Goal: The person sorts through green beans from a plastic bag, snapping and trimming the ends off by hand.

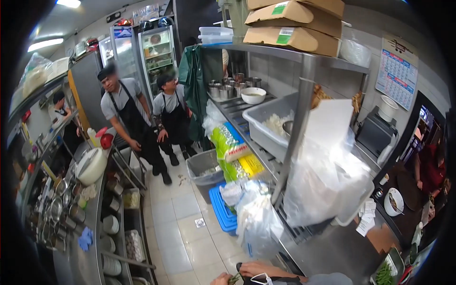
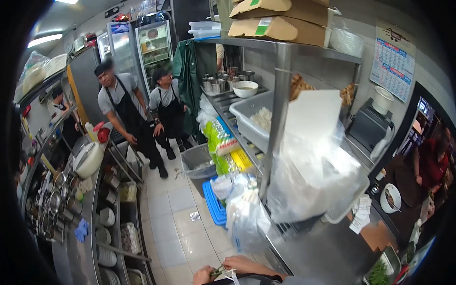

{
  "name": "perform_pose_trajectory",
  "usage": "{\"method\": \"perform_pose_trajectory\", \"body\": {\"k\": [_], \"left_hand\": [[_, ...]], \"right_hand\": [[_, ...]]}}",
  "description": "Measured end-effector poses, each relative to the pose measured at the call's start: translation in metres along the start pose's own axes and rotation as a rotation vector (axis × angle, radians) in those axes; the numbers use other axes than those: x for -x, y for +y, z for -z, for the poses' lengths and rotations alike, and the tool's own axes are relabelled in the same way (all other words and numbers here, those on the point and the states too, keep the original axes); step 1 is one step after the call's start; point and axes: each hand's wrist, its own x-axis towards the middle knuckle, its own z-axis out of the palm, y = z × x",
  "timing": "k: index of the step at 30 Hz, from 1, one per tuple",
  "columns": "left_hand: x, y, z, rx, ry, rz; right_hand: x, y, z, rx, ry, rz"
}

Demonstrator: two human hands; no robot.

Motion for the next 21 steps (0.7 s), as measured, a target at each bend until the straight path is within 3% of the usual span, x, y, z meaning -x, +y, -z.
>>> {"method": "perform_pose_trajectory", "body": {"k": [3, 4, 6, 7, 12, 14, 21], "left_hand": [[-0.042, -0.020, 0.017, 0.007, -0.093, 0.014], [-0.054, -0.026, 0.021, 0.013, -0.107, 0.020], [-0.076, -0.035, 0.029, 0.015, -0.124, 0.039], [-0.085, -0.027, 0.043, 0.009, -0.194, 0.144], [-0.116, -0.047, 0.055, 0.086, -0.115, 0.113], [-0.119, -0.050, 0.060, 0.094, 0.012, -0.073], [-0.074, -0.048, 0.085, 0.061, 0.083, 0.036]], "right_hand": [[-0.039, 0.025, 0.021, -0.062, 0.152, 0.141], [-0.057, 0.033, 0.028, -0.073, 0.103, 0.182], [-0.087, 0.048, 0.043, 0.011, -0.157, -0.066], [-0.097, 0.044, 0.054, 0.001, -0.161, -0.097], [-0.126, 0.056, 0.069, 0.036, -0.158, -0.067], [-0.132, 0.046, 0.077, 0.087, -0.033, -0.092], [-0.152, 0.034, 0.047, 0.188, -0.081, 0.027]]}}
